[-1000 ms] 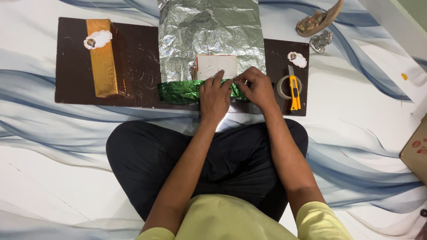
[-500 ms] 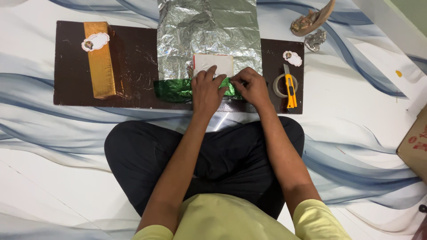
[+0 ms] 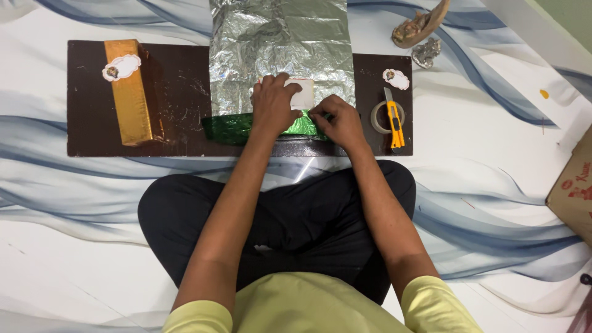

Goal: The person wraps a small box with silver foil, folds the edges, and secures them with clear tape. They use a yellow utility knife to cut the tape and repeatedly adjust the foil to fit the box.

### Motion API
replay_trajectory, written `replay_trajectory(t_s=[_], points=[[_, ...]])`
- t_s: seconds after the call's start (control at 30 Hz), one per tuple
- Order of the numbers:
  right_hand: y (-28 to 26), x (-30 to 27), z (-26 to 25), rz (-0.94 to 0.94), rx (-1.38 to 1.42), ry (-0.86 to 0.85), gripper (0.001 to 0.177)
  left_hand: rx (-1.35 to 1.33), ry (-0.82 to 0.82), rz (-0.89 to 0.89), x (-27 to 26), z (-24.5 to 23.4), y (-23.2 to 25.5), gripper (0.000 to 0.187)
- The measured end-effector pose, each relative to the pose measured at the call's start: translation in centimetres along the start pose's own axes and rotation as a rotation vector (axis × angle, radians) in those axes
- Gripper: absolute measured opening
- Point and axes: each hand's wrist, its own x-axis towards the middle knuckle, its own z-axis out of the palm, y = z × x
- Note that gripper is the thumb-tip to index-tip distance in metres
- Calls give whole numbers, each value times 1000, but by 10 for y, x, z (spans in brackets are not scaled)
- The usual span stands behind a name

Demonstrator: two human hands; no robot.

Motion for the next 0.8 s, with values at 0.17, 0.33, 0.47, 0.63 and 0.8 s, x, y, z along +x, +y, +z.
replay_trajectory(t_s=[0.17,0.33,0.47,0.63,0.8], points=[[3,0,3,95,101,37,8,-71,-17,-18,-1,7,-4,55],[8,-1,13,123,161,41,11,-130,-20,8,-2,19,-11,36],[15,-1,19,254,241,45,12,-165,-29,17,1,28,-15,21],[22,2,22,282,304,80,11,-186,-115,23,-2,38,-18,17],[18,3,19,415,534,-6,11,-189,-111,61,-3,40,-19,18]])
